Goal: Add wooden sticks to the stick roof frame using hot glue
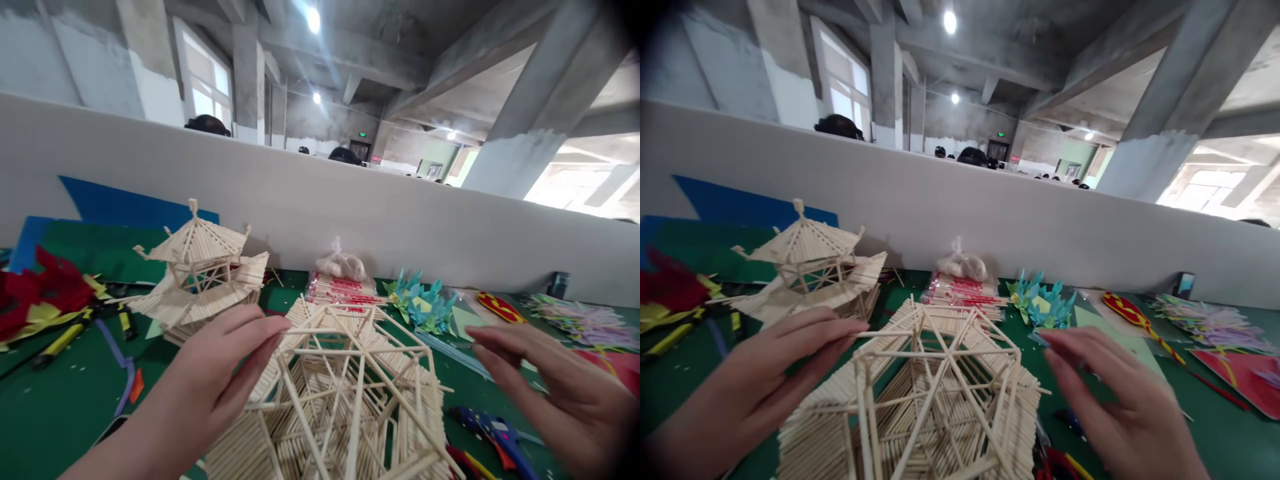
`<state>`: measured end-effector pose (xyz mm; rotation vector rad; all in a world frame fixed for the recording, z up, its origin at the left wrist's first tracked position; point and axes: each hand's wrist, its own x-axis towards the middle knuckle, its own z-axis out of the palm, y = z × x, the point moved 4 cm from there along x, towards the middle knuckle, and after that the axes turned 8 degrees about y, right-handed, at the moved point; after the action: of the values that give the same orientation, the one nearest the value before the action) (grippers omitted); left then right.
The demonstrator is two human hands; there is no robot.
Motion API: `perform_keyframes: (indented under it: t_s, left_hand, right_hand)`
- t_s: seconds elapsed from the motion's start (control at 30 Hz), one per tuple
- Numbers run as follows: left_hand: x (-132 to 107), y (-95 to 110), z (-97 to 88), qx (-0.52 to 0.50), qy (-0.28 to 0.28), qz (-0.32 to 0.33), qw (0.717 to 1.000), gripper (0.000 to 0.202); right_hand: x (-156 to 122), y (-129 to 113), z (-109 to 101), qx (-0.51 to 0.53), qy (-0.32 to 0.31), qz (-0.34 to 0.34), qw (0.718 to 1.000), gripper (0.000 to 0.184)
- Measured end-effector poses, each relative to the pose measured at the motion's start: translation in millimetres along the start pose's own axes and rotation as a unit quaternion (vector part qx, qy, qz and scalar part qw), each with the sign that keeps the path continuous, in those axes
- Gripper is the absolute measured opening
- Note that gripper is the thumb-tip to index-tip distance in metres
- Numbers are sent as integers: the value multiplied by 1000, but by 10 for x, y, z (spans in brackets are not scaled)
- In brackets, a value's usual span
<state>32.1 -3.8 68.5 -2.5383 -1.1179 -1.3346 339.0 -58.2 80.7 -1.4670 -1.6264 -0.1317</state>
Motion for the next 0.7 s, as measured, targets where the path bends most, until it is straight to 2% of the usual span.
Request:
perform_keyframes:
  t_s: [0.03,0.1,0.2,0.3,0.37,0.53,0.7]
  left_hand:
    - [35,22,10,-12,-9,2,1000,20]
    - [91,60,18,-34,-20,-1,999,18]
    - [135,91,0,-54,-18,-3,998,16]
    - [154,80,-18,-64,-19,-18,998,14]
    - [163,59,-13,-66,-28,-41,997,14]
    - [124,-18,13,-100,-19,-85,991,13]
    - [-80,-198,20,-84,-16,-150,985,30]
  right_hand:
    - [122,-321,112,35,-34,-72,996,16]
    - [268,-837,389,87,-138,-207,965,21]
    - [402,-1173,766,64,-201,-276,938,18]
    - [463,-1245,1030,35,-247,-298,922,20]
    - [487,-1256,1103,33,-261,-301,917,21]
    - [519,-1266,1084,42,-284,-295,911,18]
    - [502,-1147,1040,24,-326,-265,907,18]
